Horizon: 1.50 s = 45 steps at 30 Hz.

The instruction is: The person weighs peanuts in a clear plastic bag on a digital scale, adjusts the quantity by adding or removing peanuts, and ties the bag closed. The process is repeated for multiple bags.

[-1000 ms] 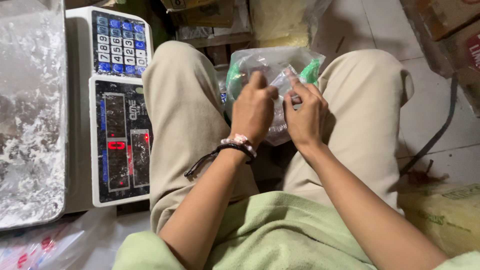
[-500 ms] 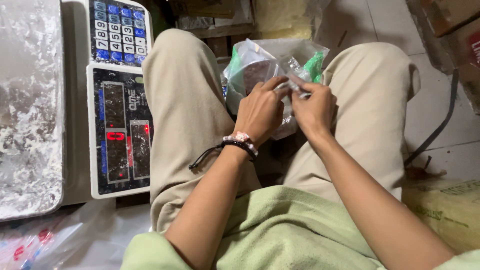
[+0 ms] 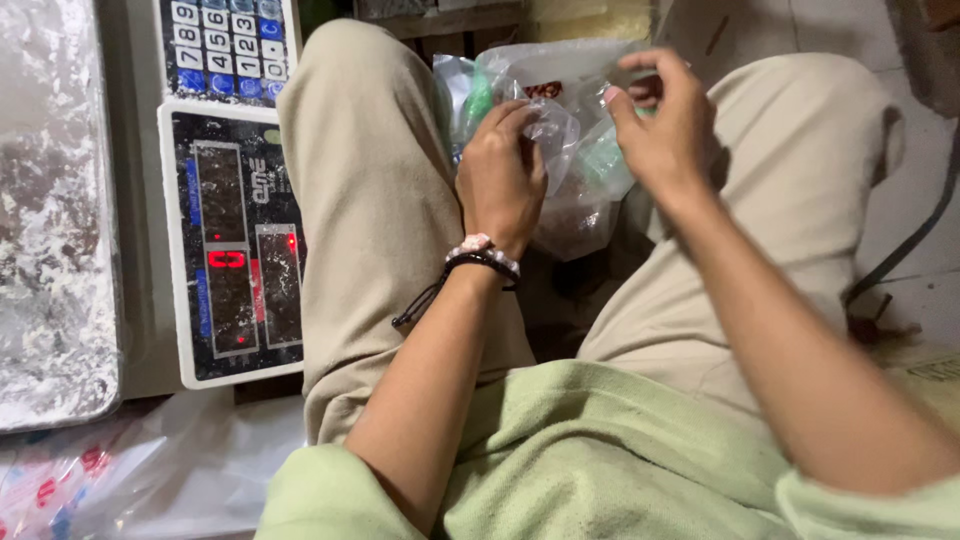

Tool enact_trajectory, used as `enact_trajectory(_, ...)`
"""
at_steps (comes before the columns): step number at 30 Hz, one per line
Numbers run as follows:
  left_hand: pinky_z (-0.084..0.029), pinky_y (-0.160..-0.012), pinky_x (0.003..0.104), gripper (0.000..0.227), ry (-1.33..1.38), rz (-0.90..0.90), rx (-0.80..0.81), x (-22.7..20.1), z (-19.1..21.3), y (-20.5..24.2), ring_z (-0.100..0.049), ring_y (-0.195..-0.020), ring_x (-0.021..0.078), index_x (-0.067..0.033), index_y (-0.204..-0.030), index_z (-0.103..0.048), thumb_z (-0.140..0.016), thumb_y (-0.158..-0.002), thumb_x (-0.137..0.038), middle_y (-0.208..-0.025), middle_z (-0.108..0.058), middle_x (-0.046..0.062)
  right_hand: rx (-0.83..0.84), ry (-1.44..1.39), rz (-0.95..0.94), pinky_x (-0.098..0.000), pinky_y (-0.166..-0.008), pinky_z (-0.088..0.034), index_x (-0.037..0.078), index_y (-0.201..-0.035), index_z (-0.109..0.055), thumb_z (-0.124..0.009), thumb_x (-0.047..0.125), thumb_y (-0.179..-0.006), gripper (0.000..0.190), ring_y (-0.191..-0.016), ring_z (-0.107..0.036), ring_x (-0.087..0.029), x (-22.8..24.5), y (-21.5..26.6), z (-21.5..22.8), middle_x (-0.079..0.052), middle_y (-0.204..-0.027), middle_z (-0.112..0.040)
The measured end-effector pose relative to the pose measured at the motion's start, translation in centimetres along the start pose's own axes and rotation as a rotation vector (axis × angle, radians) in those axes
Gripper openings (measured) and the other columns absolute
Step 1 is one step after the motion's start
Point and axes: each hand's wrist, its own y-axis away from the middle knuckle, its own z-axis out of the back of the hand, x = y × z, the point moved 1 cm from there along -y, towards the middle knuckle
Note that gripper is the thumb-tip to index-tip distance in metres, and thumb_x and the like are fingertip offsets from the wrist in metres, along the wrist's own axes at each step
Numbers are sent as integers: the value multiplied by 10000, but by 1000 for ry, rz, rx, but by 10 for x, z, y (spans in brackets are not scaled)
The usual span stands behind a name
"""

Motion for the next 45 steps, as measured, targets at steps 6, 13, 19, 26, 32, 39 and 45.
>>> enact_trajectory(6, -580, -780, 385, 141, 37, 154, 101, -5, 5, -2, -729, -911, 291, -81, -859, -738, -697, -773, 22, -1084, -736, 57, 539, 506, -90, -562, -1013, -450, 180, -1531, -410, -845, 502, -794, 914, -1278, -518, -463, -29, -46, -39, -288, -1405, -485)
enact_trajectory(13, -579, -777, 391, 131, 52, 147, 335, -8, -6, 0, -741, -896, 276, -98, -889, -744, -703, -807, -5, -1065, -737, 40, 409, 473, -115, -596, -948, -483, 196, -1535, -430, -866, 442, -780, 906, -1251, -497, -506, -47, -47, -52, -296, -1391, -433)
enact_trajectory(19, -567, -826, 444, 207, -89, 326, 493, 15, -23, 10, -723, -923, 344, -66, -950, -737, -696, -753, -17, -1027, -725, 135, 26, 475, 359, -584, -923, -521, 160, -1525, -485, -939, 310, -844, 832, -1278, -504, -484, -38, -55, -54, -288, -1404, -423)
enact_trajectory(26, -562, -868, 468, 293, -82, 336, 468, 14, -23, 12, -715, -975, 360, -61, -1058, -709, -669, -769, -28, -1112, -717, 144, 147, 617, 375, -544, -800, -530, 179, -1544, -515, -939, 289, -805, 859, -1288, -439, -451, -40, -54, -71, -272, -1389, -408)
enact_trajectory(32, -553, -889, 464, 349, -36, 228, 351, -2, -15, 6, -697, -1038, 351, -107, -1145, -703, -648, -809, -30, -1258, -692, 66, 208, 726, 334, -483, -936, -564, 82, -1107, -716, -794, 95, -917, 206, -1254, -533, -409, -106, -57, -103, -216, -1302, -556)
enact_trajectory(39, -544, -916, 471, 385, -57, 272, 353, 7, -23, 4, -682, -1061, 372, -90, -1169, -682, -666, -789, -29, -1270, -679, 106, 260, 575, 267, -495, -913, -527, -51, -795, -720, -859, 458, -749, 529, -957, -647, -443, -129, -71, -122, -296, -914, -680)
enact_trajectory(45, -546, -917, 464, 360, -18, 272, 328, 14, -28, 7, -679, -1063, 383, -72, -1175, -682, -695, -816, -61, -1259, -681, 126, 394, 334, -143, -492, -839, -571, -74, -863, -737, -855, 587, -738, 683, -886, -738, -412, -109, -69, -117, -268, -873, -718)
